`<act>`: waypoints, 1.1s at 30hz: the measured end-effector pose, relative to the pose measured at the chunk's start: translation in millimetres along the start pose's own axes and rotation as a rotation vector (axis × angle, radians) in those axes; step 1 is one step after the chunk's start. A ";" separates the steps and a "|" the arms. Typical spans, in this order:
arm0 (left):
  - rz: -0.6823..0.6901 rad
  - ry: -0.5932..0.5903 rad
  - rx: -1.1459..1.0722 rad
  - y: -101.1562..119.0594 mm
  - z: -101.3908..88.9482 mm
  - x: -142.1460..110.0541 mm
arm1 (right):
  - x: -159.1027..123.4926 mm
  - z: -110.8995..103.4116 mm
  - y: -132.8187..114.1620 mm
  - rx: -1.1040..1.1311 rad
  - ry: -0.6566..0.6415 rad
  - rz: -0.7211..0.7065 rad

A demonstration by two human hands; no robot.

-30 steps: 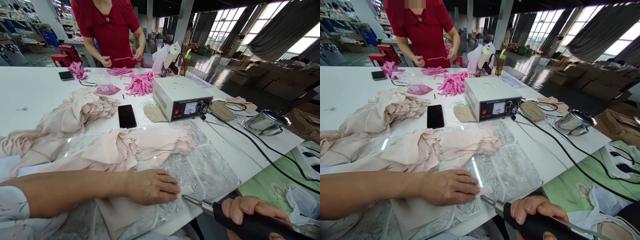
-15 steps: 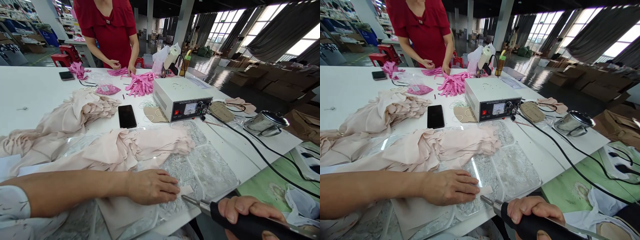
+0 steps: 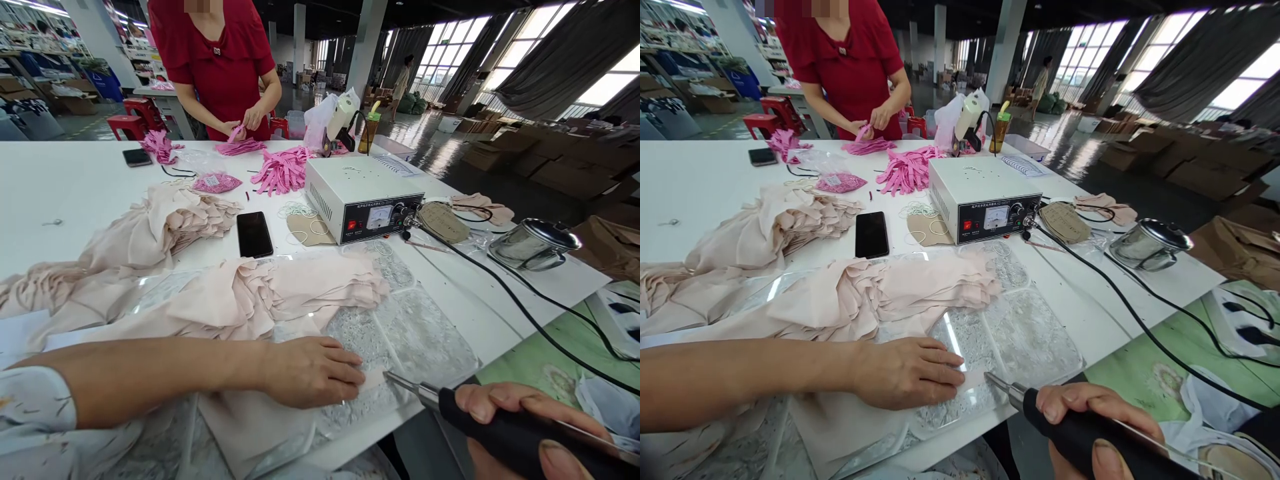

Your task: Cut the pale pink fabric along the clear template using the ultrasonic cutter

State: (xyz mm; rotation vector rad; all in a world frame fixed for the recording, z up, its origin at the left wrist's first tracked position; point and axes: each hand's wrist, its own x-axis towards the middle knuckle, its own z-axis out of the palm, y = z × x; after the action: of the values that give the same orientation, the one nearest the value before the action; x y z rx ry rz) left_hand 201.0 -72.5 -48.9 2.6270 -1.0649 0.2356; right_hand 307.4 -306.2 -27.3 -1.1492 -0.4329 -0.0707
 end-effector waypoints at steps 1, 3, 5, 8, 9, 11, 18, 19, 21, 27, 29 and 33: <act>-0.002 -0.004 -0.007 -1.1 0.0 2.1 | 2.3 -2.0 1.0 -0.004 0.004 0.000; -0.006 -0.008 -0.027 -3.4 -0.3 5.2 | 5.6 -3.6 1.8 0.003 0.013 0.000; -0.019 -0.007 -0.051 -5.4 -0.7 6.3 | 6.3 -2.8 1.2 0.025 0.033 0.013; -0.028 0.009 -0.084 -6.9 -0.7 5.5 | 4.4 0.6 -0.4 0.044 0.033 0.020; -0.027 0.019 -0.094 -7.1 -0.6 5.0 | 4.0 2.3 -0.9 0.040 0.024 0.018; -0.026 0.037 -0.108 -7.5 -0.5 4.3 | 4.7 6.0 -1.4 0.032 0.003 0.007; -0.013 -0.021 -0.088 -12.7 -10.1 4.8 | 16.4 12.8 0.9 0.052 -0.028 -0.064; -0.009 -0.038 -0.084 -14.4 -12.5 5.1 | 17.6 12.6 1.5 0.062 -0.034 -0.063; 0.001 -0.073 -0.082 -18.7 -17.1 6.1 | 19.4 12.2 2.3 0.092 -0.029 -0.053; 0.087 -0.158 -0.097 -34.1 -25.9 12.2 | 21.7 14.0 2.3 0.144 -0.038 -0.039; 0.117 -0.164 -0.108 -37.9 -27.3 14.2 | 21.9 14.2 3.0 0.144 -0.037 -0.041; 0.155 -0.171 -0.110 -43.2 -27.4 15.1 | 22.0 11.6 5.6 0.158 -0.019 -0.021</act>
State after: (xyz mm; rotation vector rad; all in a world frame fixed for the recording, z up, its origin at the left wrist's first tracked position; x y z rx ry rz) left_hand 240.9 -43.8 -28.2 2.5044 -1.2999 -0.0154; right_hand 325.6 -289.9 -20.2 -0.9902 -0.4592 -0.0435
